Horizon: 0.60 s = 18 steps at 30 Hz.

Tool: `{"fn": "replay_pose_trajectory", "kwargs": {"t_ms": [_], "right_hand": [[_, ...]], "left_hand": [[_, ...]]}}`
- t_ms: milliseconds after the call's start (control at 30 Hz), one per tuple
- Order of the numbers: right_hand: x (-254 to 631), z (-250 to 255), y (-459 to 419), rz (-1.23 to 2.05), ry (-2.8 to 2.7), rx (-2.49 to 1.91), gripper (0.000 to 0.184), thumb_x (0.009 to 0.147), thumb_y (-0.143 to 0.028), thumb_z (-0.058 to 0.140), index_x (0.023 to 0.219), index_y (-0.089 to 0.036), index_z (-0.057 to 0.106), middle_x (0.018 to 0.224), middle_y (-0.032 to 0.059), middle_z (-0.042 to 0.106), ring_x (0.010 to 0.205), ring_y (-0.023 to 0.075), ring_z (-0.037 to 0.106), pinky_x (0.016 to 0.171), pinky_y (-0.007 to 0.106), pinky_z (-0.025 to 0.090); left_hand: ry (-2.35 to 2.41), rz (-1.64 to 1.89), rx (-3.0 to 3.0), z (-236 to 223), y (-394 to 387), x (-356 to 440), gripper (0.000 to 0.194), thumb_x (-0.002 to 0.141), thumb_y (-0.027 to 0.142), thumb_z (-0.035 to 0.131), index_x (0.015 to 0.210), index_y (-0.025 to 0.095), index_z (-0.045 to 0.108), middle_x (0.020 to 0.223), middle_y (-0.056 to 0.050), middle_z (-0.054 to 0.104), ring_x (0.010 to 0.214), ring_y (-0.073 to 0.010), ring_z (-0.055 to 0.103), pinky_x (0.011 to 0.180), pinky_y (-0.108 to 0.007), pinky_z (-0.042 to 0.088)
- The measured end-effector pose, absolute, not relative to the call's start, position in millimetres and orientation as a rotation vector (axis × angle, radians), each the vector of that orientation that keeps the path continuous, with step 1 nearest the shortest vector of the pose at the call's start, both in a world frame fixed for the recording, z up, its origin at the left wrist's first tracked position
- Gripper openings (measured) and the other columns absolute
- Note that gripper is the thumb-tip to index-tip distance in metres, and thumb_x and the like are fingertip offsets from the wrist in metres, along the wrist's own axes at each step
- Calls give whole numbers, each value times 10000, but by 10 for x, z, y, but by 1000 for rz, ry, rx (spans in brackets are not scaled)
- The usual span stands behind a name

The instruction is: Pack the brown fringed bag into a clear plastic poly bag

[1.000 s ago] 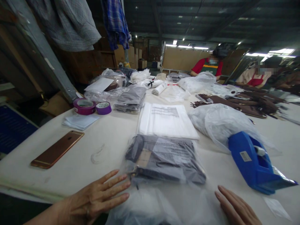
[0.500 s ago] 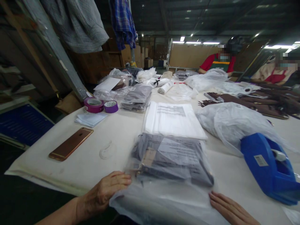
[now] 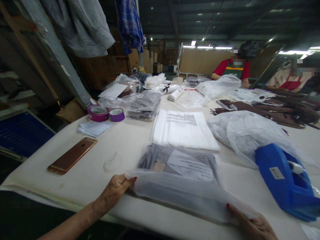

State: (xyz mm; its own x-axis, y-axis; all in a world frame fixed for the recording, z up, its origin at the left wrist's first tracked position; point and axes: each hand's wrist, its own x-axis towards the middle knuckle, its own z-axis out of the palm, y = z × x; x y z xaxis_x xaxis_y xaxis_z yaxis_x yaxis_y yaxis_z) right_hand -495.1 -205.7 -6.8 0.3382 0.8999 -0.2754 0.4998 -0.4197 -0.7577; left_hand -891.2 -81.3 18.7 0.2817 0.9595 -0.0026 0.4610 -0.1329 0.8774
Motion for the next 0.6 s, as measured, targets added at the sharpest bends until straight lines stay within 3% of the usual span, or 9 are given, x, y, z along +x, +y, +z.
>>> {"fn": "replay_pose_trajectory", "kwargs": {"t_ms": [67,167,267,333,467,600], "right_hand": [[-4982,8,-1994,973,-1102,-2096,440,667,-633,559,575,-222,688,628,6,700,652,239,660,599,273,533],[-5019,29,-1942,862,-1156,-2094,447,701,-625,521,570,-231,687,599,-6,685,664,237,659,628,274,538],[-5035,-55,-1914,704,-1261,-2094,468,743,-617,483,816,-231,736,820,-5,730,905,260,662,763,279,533],[-5040,-139,-1903,619,-1337,-2122,484,798,-598,425,1005,-259,700,969,-15,717,1002,245,635,771,264,526],[-5038,-304,-1909,326,-1662,-2245,451,877,-486,302,1146,-320,623,914,-4,724,699,200,688,526,246,500],[-5038,-385,-1921,23,-1949,-2274,435,874,-348,281,1177,-309,591,842,28,712,542,180,644,466,257,464]], "left_hand": [[1410,821,1668,232,-809,-8810,408,740,502,499,481,187,517,501,21,554,522,-136,519,550,-234,473],[1583,873,1668,235,-783,-8684,433,732,536,456,458,204,409,440,53,407,453,-103,388,470,-211,388],[1682,859,1766,163,-716,-8594,410,758,527,400,510,202,428,470,54,381,484,-106,395,498,-209,361],[1753,805,1842,105,-667,-8553,405,774,508,367,511,203,404,467,53,362,474,-103,390,500,-207,341],[1900,663,2121,15,-618,-8524,383,830,421,352,532,199,445,444,41,402,416,-100,397,468,-216,272],[1980,694,2581,-26,-629,-8562,374,908,349,379,581,209,495,407,34,451,371,-130,454,425,-239,261]]}}
